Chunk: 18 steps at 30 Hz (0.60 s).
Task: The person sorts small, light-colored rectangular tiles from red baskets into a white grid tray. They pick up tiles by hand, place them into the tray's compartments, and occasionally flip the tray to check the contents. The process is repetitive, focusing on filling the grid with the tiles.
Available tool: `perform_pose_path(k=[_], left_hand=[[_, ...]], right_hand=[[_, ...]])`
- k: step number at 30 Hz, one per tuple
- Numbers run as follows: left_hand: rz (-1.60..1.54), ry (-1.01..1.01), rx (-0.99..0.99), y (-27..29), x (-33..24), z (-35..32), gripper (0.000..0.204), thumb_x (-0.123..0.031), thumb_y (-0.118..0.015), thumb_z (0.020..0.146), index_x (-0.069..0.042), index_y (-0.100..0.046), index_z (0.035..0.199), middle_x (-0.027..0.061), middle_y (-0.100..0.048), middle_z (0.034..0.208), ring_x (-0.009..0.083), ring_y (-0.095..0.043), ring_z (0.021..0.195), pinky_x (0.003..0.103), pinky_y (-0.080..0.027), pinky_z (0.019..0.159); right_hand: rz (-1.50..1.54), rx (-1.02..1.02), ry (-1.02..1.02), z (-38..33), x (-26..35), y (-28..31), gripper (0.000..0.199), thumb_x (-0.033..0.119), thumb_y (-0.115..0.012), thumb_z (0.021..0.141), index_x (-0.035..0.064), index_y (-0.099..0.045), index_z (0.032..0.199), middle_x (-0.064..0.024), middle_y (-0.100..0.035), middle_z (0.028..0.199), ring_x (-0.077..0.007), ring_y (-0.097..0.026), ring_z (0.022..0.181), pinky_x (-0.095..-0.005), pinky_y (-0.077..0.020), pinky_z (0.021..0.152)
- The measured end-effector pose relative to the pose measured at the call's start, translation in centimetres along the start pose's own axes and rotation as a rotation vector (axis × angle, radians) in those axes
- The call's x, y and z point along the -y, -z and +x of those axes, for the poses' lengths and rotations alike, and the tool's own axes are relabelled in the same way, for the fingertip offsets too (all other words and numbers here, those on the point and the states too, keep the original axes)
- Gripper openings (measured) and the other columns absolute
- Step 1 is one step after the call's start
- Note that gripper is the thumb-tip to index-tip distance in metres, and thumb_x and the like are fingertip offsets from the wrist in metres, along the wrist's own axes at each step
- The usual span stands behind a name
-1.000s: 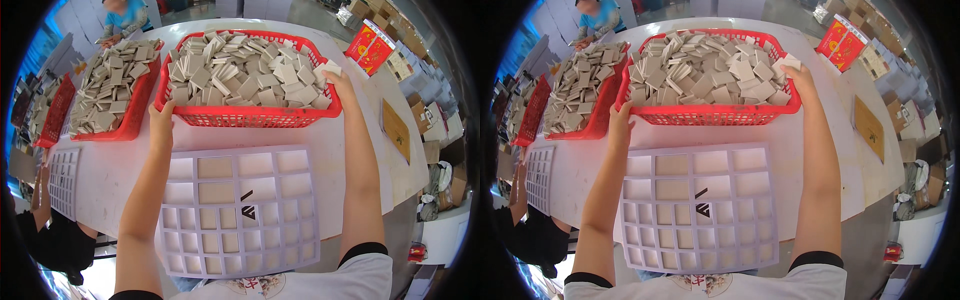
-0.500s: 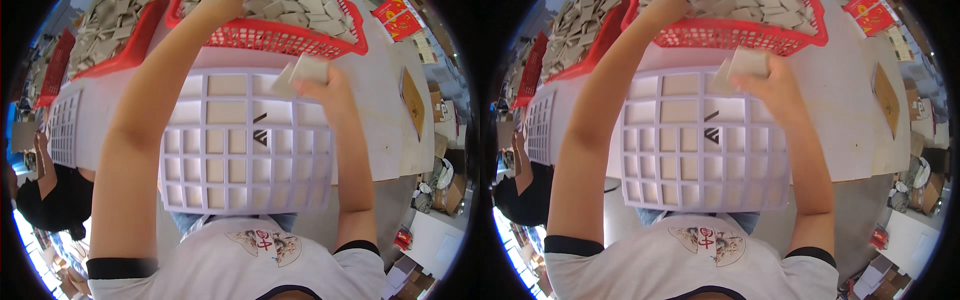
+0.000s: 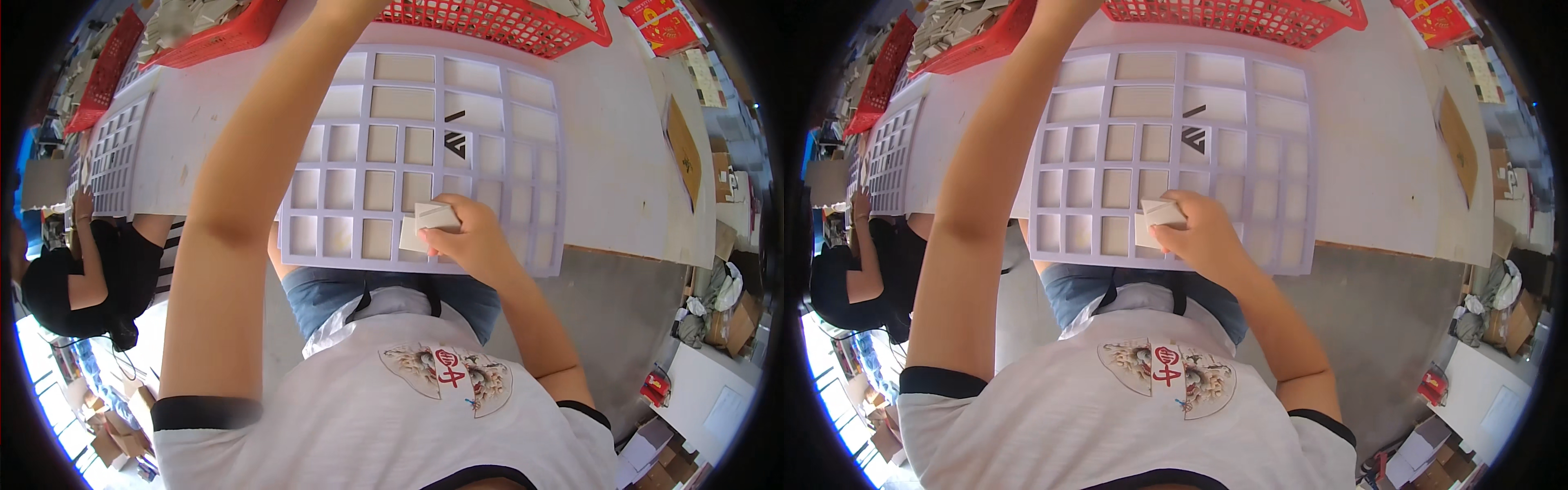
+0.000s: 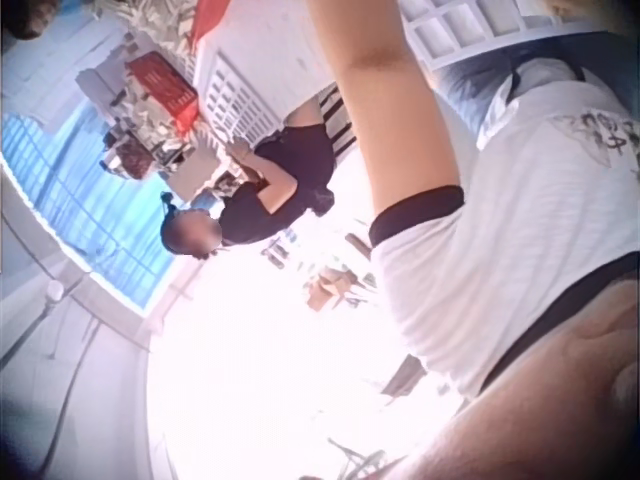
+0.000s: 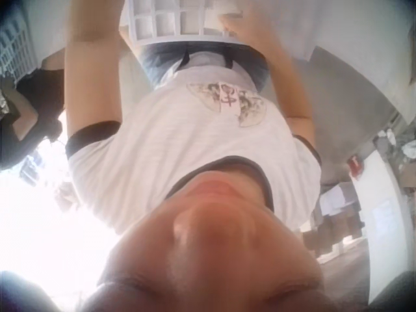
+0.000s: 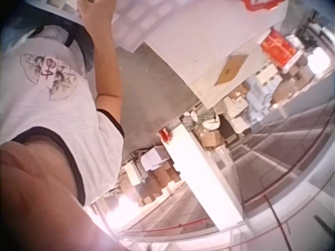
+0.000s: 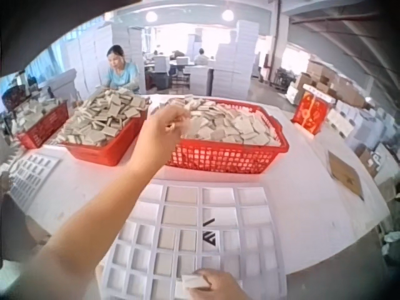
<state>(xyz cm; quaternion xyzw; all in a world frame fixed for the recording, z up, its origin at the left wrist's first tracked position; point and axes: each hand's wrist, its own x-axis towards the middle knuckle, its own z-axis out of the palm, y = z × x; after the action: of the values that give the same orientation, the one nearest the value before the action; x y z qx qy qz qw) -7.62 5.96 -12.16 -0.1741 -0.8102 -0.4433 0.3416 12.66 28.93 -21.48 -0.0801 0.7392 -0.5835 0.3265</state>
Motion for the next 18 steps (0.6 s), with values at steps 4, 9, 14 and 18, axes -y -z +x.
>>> perform_pose_path(k=[4,9,14,18], left_hand=[[-0.198,0.298,0.151,1.6,-5.2,-6.8,0.037,0.000,-0.063,0.085,-0.007,-0.062,0.122,0.0123,-0.066,0.113,0.0265,-0.067,0.092,0.039,-0.053,0.079],[-0.256,0.503,0.203,4.4,-5.9,-15.4,0.029,-0.002,-0.065,0.089,-0.002,-0.064,0.118,0.0049,-0.066,0.098,0.0108,-0.063,0.089,0.026,-0.051,0.080],[-0.246,0.585,0.209,3.7,-6.3,-18.1,0.026,0.000,-0.064,0.090,-0.001,-0.065,0.116,0.0035,-0.067,0.098,0.0089,-0.062,0.089,0.025,-0.050,0.081],[-0.324,0.652,0.322,2.0,-7.7,-20.0,0.024,0.000,-0.065,0.090,-0.002,-0.065,0.114,0.0020,-0.067,0.099,0.0094,-0.061,0.092,0.025,-0.050,0.081]], right_hand=[[-0.405,-0.114,0.270,-0.9,-1.2,-0.8,0.025,0.006,-0.065,0.081,-0.0055,-0.062,0.103,-0.0127,-0.062,0.094,-0.0224,-0.064,0.078,-0.0326,-0.0505,0.068],[-0.878,-0.046,0.465,-2.1,-0.5,-1.5,0.031,-0.001,-0.060,0.079,-0.0049,-0.062,0.110,-0.0157,-0.053,0.101,-0.0338,-0.059,0.088,-0.0401,-0.0487,0.075],[-0.859,0.027,0.455,-3.3,-0.4,0.0,0.039,-0.001,-0.062,0.081,-0.0042,-0.058,0.120,-0.0129,-0.054,0.101,-0.0291,-0.059,0.087,-0.0394,-0.0490,0.074],[-0.257,-0.289,0.397,-4.7,-0.7,3.1,0.036,0.007,-0.065,0.089,-0.0023,-0.057,0.122,-0.0064,-0.059,0.091,-0.0148,-0.056,0.074,-0.0299,-0.0463,0.064]])
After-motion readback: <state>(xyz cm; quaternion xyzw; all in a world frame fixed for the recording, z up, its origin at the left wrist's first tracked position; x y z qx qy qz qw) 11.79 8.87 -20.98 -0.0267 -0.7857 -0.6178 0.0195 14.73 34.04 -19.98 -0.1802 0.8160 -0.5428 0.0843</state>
